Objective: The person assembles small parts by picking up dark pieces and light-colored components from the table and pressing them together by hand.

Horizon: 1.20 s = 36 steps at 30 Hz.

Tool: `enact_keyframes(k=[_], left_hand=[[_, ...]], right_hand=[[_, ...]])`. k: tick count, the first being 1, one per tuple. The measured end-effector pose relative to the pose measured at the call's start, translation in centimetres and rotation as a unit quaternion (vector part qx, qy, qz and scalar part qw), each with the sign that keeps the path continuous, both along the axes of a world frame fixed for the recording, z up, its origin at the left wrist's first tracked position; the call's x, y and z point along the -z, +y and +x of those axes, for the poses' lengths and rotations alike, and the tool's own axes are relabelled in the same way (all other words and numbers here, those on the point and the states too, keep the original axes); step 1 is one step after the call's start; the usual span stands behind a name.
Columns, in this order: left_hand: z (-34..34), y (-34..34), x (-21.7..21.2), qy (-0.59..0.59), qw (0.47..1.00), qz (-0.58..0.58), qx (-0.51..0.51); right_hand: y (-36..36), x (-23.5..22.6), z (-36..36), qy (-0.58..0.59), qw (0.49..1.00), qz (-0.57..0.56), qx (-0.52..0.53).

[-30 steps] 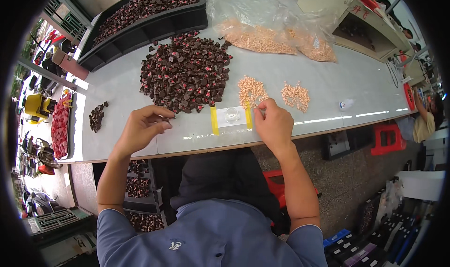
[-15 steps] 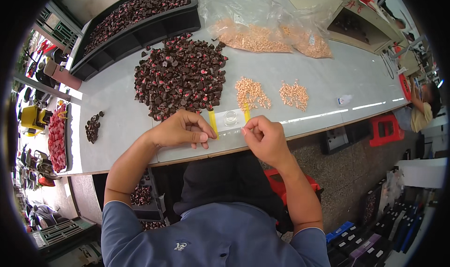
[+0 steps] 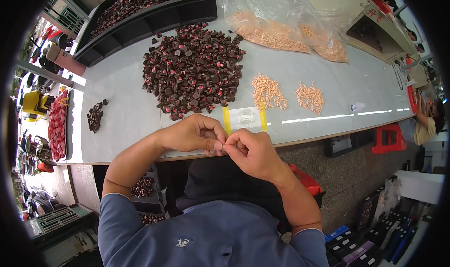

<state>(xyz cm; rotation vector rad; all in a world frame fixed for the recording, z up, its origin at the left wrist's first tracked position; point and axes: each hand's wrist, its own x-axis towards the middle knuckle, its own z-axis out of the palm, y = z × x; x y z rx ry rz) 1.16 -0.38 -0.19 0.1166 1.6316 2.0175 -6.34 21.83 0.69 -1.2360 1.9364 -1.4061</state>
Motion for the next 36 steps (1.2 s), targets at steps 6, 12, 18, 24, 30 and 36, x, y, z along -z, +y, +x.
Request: enact_keyframes(k=[6,12,18,24,30,36], left_hand=[[-0.2,0.0,-0.5,-0.050,0.996,0.062,-0.039],[-0.3,0.1,-0.6,-0.056,0.997,0.034,-0.037],[-0.3,0.2,-0.5,-0.064,0.996,0.023,-0.053],[-0.4,0.3,-0.5,-0.070,0.996,0.020,-0.051],[-0.4,0.4,-0.3,-0.073,0.994,0.021,-0.076],[-0.2,0.2,0.0,-0.054,0.997,0.008,-0.061]], right_hand=[[-0.1,-0.2,-0.4,0.144,0.982,-0.079,0.097],[-0.9,-0.4,0.1,0.281,0.953,-0.098,0.066],[-1.0,-0.3,0.0,0.301,0.947,-0.083,0.075],[-0.9,-0.3,-0.3,0.300,0.949,-0.081,0.058],[-0.3,-1.9,-2.2,0.304,0.950,-0.056,0.043],[-0.3,-4.5,-5.3,0.397,0.914,0.080,-0.009]])
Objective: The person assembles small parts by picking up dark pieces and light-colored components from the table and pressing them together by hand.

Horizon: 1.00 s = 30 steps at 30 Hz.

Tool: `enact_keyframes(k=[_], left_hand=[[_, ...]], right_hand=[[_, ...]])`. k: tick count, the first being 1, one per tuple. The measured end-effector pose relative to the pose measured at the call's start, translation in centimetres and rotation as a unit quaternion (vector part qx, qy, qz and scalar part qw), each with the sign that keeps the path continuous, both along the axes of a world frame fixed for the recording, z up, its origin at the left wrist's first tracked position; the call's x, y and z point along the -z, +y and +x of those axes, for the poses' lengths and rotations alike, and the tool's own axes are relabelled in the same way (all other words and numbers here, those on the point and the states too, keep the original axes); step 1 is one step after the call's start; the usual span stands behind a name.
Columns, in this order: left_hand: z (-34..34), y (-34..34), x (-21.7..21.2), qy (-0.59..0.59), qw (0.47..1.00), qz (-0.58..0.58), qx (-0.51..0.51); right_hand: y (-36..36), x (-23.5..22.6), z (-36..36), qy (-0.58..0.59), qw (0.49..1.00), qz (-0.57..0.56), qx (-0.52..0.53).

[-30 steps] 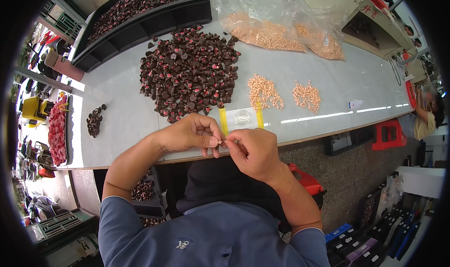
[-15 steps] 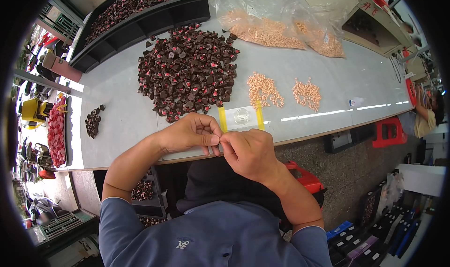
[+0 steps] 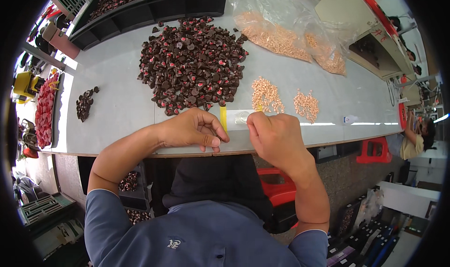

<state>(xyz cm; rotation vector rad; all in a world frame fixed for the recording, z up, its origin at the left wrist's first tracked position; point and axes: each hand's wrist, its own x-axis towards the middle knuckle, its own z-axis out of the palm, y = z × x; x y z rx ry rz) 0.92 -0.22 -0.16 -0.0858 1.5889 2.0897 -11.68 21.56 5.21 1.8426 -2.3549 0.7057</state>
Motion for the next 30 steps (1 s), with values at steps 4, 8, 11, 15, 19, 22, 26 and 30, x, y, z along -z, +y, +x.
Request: enact_keyframes(k=[4,8,11,15,19,22,26,30], left_hand=[[0.0,-0.1,-0.3,0.007,1.000,-0.002,0.000],[0.1,-0.2,-0.1,0.009,1.000,0.011,-0.012],[0.1,-0.2,-0.1,0.015,1.000,0.017,-0.015],[0.1,-0.2,0.2,0.018,0.999,0.032,-0.015],[0.0,-0.2,0.5,0.009,0.999,0.043,-0.027],[-0.1,-0.2,0.5,-0.001,0.998,0.045,-0.035],[-0.2,-0.3,0.7,-0.009,0.997,0.056,-0.053],[-0.2,-0.4,0.3,-0.011,0.995,0.070,-0.067]], right_hand=[[-0.4,-0.8,-0.8,0.057,0.994,0.089,0.008],[-0.9,-0.5,-1.0,0.083,0.989,0.125,0.003],[-1.0,-0.5,-0.9,0.095,0.985,0.144,0.006],[-1.2,-0.7,-0.9,0.112,0.983,0.142,-0.010],[-1.1,-0.5,-1.0,0.112,0.980,0.166,0.000],[-1.1,-0.5,-0.8,0.103,0.983,0.153,0.000],[-0.9,-0.3,-0.2,0.056,0.997,0.047,-0.009],[-1.1,0.3,1.9,-0.125,0.991,-0.052,0.001]])
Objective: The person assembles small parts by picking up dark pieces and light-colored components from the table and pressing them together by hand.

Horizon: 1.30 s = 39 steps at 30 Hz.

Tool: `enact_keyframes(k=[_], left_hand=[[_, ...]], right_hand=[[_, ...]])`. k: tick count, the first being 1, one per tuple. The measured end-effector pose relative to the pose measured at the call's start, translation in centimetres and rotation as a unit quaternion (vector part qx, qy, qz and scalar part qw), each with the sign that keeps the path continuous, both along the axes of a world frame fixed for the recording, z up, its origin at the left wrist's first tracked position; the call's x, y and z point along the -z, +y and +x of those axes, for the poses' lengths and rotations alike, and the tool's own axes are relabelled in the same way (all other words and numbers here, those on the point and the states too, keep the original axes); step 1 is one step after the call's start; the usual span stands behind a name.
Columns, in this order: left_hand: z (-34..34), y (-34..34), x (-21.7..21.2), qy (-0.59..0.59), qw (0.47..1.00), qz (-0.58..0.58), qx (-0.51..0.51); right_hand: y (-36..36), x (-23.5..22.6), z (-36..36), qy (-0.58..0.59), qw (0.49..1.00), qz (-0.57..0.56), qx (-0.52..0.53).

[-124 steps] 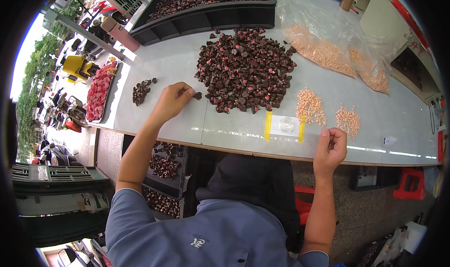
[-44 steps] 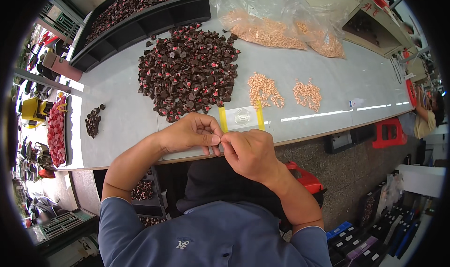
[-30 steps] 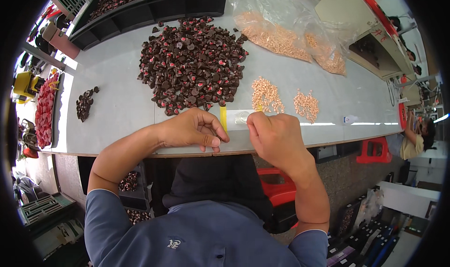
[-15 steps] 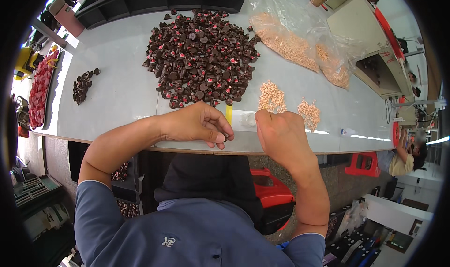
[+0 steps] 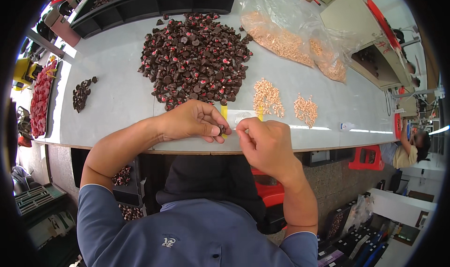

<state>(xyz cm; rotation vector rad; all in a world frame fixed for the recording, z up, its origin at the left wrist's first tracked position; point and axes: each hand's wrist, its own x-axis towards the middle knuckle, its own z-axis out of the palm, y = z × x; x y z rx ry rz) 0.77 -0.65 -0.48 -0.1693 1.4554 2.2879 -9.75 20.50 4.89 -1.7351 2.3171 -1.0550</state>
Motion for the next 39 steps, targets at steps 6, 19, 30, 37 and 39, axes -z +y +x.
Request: enact_keyframes(k=[6,19,30,37,39], left_hand=[[-0.2,0.1,0.0,-0.008,1.000,-0.004,-0.005],[-0.1,0.0,0.1,-0.014,1.000,-0.009,-0.015],[-0.3,0.4,-0.4,-0.030,0.999,-0.017,-0.012],[-0.1,0.2,-0.5,-0.034,0.999,-0.027,-0.014],[-0.1,0.2,-0.5,-0.025,0.999,-0.031,-0.011]], right_hand=[[-0.3,2.1,1.4,-0.033,0.998,-0.051,0.016],[-0.9,3.7,2.1,0.056,0.994,-0.094,0.021],[2.9,3.6,1.2,-0.077,0.980,-0.118,0.144],[11.6,5.5,-5.7,-0.159,0.878,-0.140,0.429],[13.4,6.3,-7.0,-0.138,0.876,-0.124,0.444]])
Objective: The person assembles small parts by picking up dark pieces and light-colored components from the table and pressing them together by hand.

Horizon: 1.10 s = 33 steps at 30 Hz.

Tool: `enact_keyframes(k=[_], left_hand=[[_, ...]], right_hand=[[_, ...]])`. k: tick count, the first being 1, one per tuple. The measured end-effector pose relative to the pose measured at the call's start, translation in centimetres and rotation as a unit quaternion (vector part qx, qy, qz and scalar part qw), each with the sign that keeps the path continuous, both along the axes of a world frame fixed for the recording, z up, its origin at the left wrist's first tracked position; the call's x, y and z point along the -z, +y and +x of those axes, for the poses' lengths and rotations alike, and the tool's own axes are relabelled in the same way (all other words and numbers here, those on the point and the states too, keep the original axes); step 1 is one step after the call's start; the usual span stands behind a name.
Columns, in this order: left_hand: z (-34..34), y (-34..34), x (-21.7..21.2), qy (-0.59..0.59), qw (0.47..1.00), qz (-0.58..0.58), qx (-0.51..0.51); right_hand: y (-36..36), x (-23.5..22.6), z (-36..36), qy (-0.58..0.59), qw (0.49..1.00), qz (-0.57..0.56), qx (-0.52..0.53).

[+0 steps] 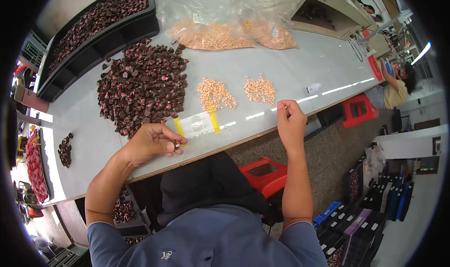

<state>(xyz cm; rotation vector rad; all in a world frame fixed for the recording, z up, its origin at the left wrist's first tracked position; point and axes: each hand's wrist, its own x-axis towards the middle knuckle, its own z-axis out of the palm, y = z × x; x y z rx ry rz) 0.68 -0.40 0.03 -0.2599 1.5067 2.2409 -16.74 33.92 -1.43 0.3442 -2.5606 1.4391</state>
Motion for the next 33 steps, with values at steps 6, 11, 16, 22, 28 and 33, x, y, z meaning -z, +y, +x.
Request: enact_keyframes(k=[6,11,16,22,28,33], left_hand=[[-0.3,0.1,0.2,-0.005,1.000,0.005,0.002],[-0.2,0.2,-0.1,-0.013,1.000,-0.004,0.001],[-0.2,0.1,0.0,-0.013,1.000,-0.007,0.006],[-0.1,-0.2,-0.2,-0.016,0.999,-0.013,0.027],[-0.3,-0.1,-0.4,-0.013,0.997,0.000,0.077],[-0.2,-0.1,-0.5,-0.040,0.995,-0.006,0.086]], right_hand=[[0.4,0.3,-0.6,0.008,0.986,0.167,0.001],[-0.8,-0.9,-0.7,0.020,0.972,0.233,-0.037],[-0.5,-1.0,-1.0,-0.007,0.972,0.234,-0.029],[-0.5,-1.0,-0.9,-0.077,0.981,0.176,-0.020],[-3.9,-2.2,3.7,-0.056,0.992,0.018,-0.113],[-10.2,-2.6,9.3,-0.072,0.927,-0.054,-0.365]])
